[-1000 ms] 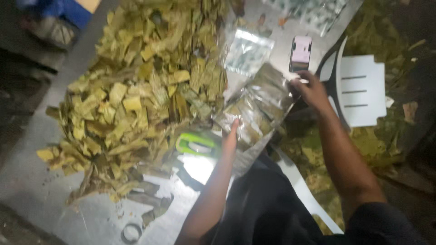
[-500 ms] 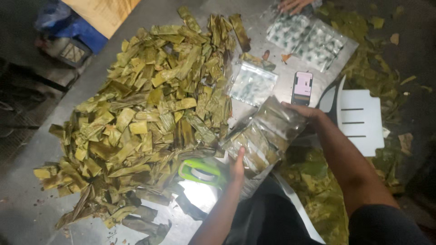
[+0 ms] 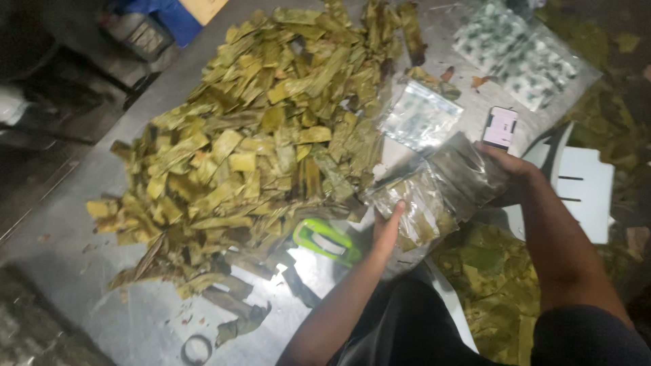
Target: The person packs dried leaf bundles into clear plastic bags on a metal table, folds the bag edges, and seals them with a tape dispenser. The sealed packages are stacked on the table while loose leaf pieces remain scattered on the floor.
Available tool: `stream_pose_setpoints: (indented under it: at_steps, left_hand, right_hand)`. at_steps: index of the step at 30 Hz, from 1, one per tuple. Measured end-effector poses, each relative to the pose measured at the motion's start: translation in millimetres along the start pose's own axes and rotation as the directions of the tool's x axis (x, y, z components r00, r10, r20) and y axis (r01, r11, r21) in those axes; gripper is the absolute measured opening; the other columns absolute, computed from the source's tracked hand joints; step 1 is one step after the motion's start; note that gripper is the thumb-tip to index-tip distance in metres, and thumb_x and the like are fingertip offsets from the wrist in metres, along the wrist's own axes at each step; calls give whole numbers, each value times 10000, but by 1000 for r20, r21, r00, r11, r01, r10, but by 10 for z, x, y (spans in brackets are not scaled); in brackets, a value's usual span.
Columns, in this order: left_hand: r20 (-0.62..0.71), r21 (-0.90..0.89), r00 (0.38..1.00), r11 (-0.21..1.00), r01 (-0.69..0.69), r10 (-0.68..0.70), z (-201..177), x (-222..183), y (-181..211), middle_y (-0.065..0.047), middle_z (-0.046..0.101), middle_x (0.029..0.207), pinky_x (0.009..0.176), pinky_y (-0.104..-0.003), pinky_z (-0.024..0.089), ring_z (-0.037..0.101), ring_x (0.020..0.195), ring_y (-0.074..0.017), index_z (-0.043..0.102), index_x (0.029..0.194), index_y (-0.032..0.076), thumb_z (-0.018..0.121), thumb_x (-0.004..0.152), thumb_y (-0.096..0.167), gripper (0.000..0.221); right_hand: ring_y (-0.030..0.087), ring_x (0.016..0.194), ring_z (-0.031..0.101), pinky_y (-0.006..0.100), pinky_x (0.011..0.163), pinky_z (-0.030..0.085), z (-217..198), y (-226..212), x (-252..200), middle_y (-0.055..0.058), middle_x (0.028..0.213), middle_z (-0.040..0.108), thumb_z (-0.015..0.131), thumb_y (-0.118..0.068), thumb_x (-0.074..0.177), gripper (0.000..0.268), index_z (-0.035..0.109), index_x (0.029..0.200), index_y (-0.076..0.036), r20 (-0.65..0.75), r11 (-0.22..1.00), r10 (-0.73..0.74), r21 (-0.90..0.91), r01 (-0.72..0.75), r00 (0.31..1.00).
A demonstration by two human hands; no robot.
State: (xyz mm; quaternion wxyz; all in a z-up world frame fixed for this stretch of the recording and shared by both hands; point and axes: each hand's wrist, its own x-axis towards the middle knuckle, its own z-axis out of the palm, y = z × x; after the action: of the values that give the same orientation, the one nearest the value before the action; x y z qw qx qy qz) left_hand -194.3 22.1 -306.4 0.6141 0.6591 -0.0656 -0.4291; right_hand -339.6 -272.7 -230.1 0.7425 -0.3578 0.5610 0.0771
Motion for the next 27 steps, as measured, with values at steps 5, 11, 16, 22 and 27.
stream_pose_setpoints:
  at_steps: [5,11,16,22,27]
  left_hand:
    - [148,74,969,979,191,-200,-335,-204,304,-174,576,1490,1070,-372,431,534,1357,-287,482,1528,-20,752,763,601,1022]
    - [186,143,925,941,307,-330,-694,-841,415,-85,513,1488,1010,-437,466,515,1322,-200,316,1577,175,736,780,459,945]
    - [515,150,817,966,211,-259,-1190,-1487,507,-97,575,1451,1028,-387,479,601,1274,-219,441,1528,113,643,912,420,717]
    - [638,235,703,949,211,-314,-879,-1779,676,-72,677,1328,1005,-377,486,640,1215,-206,525,1442,84,620,961,395,580]
    - [619,236,740,961,143,-262,-416,-1692,705,-53,697,1267,992,-337,504,658,1161,-179,565,1409,87,631,961,384,542]
  right_hand:
    - [326,1158,576,524,975,453,-100,65,170,88,1313,614,520,-520,960,585,560,1456,-214,-139,981,-189,-60,182,972]
    - [298,1278,555,462,1111,415,-470,558,-58,196,1373,590,499,-371,1099,514,568,1415,28,-126,617,-787,-128,776,604]
    - [321,1245,610,465,1092,473,-430,1413,-713,209,1390,595,524,-337,1123,546,469,1511,45,-160,495,-838,179,850,522]
    - [308,1169,647,434,945,548,-686,1664,-1433,215,1400,588,577,-344,1098,614,429,1551,44,-234,445,-874,-37,895,425]
    - [322,934,616,391,763,492,-1343,1110,-854,295,1278,674,669,-285,1024,659,470,1593,-20,-488,776,-630,-361,518,604]
